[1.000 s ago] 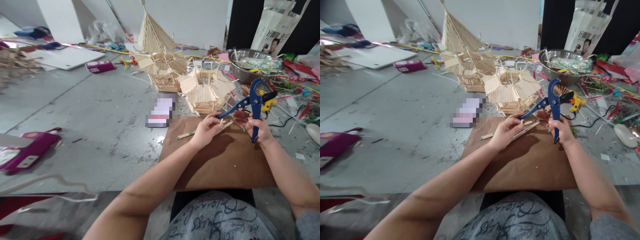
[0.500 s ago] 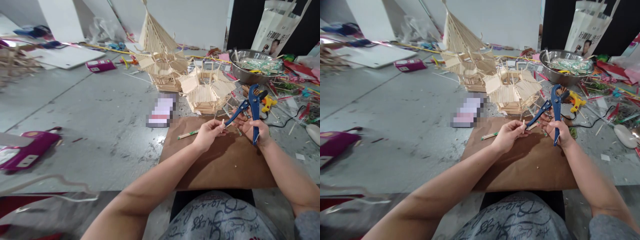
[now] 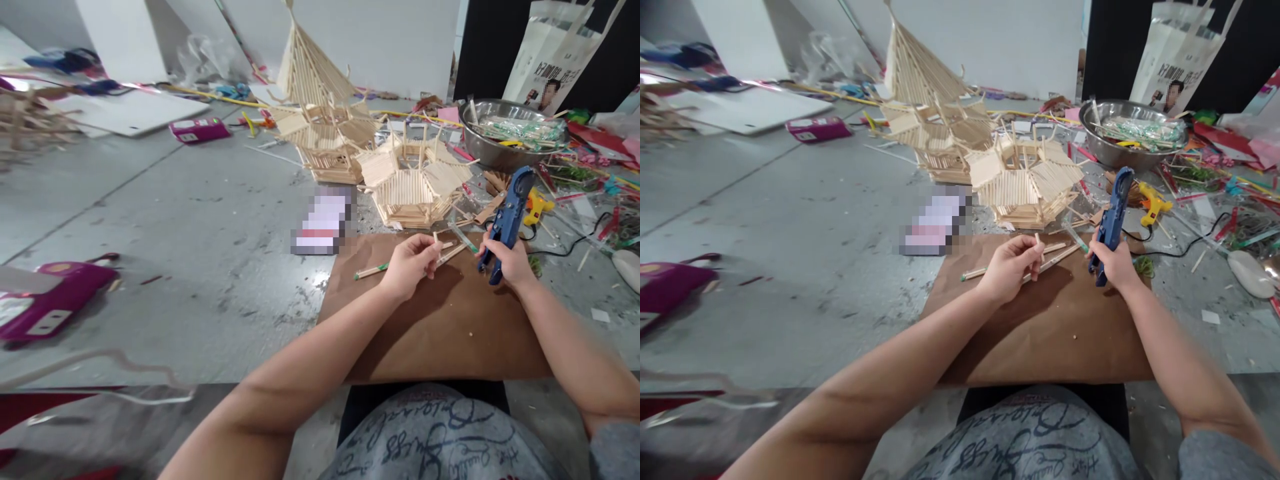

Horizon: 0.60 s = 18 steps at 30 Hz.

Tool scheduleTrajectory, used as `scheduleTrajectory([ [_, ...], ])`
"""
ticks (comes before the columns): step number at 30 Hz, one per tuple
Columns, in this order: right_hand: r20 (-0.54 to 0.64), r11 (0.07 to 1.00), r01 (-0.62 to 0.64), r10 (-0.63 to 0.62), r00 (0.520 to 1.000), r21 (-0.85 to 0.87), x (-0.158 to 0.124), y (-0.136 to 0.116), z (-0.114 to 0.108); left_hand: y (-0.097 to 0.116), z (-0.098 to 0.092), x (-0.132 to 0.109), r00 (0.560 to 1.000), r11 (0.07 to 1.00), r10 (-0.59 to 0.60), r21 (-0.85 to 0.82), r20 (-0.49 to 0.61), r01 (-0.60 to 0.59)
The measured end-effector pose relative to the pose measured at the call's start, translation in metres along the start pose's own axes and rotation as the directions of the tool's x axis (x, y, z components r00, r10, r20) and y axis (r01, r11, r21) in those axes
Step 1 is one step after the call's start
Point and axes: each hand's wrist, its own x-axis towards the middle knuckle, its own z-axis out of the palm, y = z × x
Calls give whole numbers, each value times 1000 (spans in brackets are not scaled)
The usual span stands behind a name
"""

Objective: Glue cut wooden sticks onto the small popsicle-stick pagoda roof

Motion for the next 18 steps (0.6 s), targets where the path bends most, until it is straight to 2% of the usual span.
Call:
scheduleTrajectory([
  [4,-2,927,172,-183,983,-333,-8,-4,2,10,-2,0,990,972,-137,-188,39,142],
  [6,37,886,221,-226,973,-408,-14,-8,6,12,-2,0,983,953,-173,-240,59,183],
  [12,131,886,290,-260,957,-362,-26,-11,19,3,4,-3,969,938,-219,-249,118,243],
  [15,150,898,317,-284,947,-304,-28,-8,22,-3,7,-4,968,939,-216,-243,132,242],
  [18,147,892,316,-283,948,-324,-28,-7,22,-6,7,-5,970,950,-199,-214,137,225],
])
